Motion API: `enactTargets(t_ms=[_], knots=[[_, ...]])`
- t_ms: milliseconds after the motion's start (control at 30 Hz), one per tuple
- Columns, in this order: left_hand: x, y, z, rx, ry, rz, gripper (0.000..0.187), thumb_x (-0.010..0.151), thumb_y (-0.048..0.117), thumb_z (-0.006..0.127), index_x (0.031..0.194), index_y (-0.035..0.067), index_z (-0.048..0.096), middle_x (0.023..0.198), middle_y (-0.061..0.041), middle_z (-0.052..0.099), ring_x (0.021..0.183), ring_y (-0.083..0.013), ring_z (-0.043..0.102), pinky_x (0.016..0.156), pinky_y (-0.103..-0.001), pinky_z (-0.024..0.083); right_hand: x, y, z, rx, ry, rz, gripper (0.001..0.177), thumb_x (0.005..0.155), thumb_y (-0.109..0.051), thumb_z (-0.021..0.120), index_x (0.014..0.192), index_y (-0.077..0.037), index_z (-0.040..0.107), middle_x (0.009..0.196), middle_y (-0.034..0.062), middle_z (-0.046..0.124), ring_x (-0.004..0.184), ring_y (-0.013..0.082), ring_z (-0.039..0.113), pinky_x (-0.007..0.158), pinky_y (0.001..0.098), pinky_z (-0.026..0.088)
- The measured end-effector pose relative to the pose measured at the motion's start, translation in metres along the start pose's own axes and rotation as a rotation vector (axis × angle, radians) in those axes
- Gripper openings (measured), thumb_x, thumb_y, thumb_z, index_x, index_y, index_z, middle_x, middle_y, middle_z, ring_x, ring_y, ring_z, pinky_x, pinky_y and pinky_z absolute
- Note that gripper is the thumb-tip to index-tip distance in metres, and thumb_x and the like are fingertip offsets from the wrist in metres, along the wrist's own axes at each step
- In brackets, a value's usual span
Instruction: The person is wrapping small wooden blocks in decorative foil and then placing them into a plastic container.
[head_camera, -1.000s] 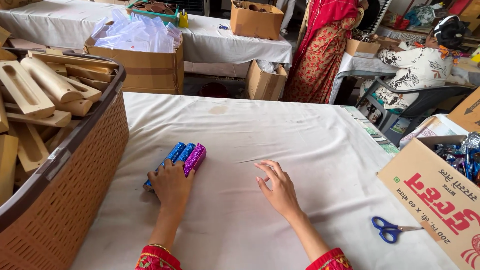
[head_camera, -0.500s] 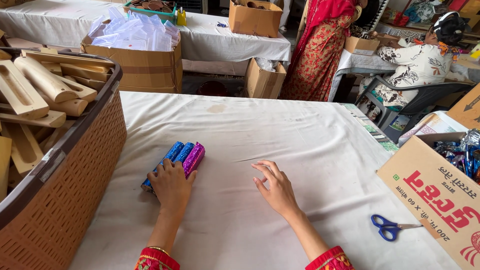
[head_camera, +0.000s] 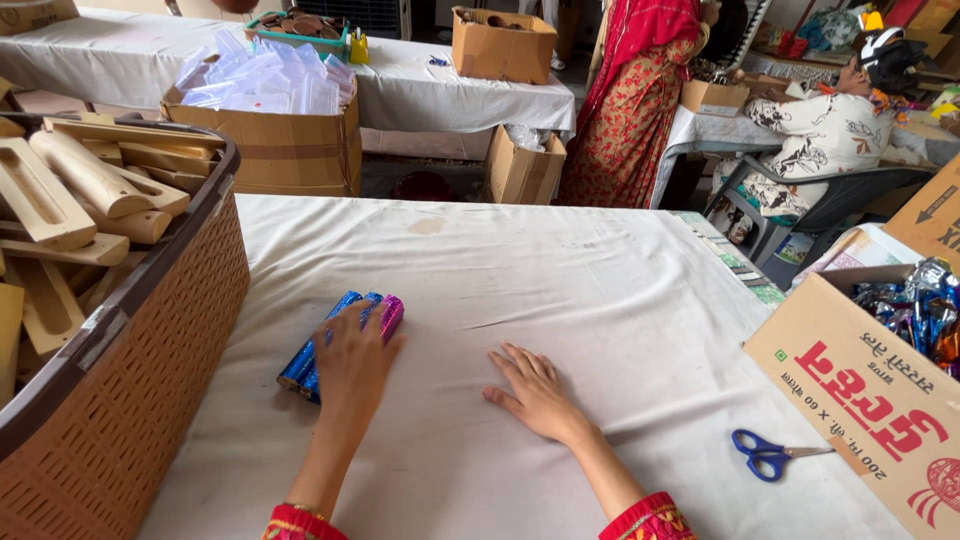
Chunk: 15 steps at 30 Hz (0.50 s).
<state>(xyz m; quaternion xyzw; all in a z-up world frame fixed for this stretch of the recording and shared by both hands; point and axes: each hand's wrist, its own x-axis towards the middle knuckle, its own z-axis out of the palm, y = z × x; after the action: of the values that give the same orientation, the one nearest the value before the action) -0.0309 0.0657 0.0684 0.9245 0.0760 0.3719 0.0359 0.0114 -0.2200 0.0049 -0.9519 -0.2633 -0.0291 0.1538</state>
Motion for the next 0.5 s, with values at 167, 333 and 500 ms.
enactTargets(t_ms=[167,333,500], knots=[[-0.009,0.039,-0.135,-0.799,-0.151,0.318,0.061,0.093,0.044,0.070,0.137,0.005,0.056,0.139,-0.014,0.059,0.127,-0.0280,0.056,0.104,-0.043,0.044,0.006,0.020,0.017,-0.093,0.019,-0.036,0.078,0.100,-0.063,0.040,0.160,-0.014,0.030,0.166,0.0150,0.023,0.154,0.0317,0.019,0.123,0.0502,0.015],[-0.042,0.072,-0.182,-0.889,-0.172,0.343,0.059,0.093,0.043,0.070,0.137,0.005,0.057,0.137,-0.014,0.060,0.125,-0.0273,0.057,0.103,-0.042,0.046,0.007,0.007,-0.005,-0.033,-0.073,0.006,0.079,0.100,-0.065,0.038,0.159,-0.014,0.030,0.167,0.0137,0.022,0.155,0.0310,0.016,0.124,0.0497,0.013],[-0.097,0.110,-0.206,-0.958,-0.273,0.343,0.057,0.094,0.041,0.069,0.136,0.004,0.059,0.135,-0.014,0.061,0.124,-0.0266,0.058,0.103,-0.041,0.047,-0.001,-0.003,-0.008,0.027,-0.096,0.032,0.079,0.099,-0.066,0.039,0.159,-0.015,0.029,0.168,0.0130,0.018,0.155,0.0317,0.012,0.123,0.0490,0.010]])
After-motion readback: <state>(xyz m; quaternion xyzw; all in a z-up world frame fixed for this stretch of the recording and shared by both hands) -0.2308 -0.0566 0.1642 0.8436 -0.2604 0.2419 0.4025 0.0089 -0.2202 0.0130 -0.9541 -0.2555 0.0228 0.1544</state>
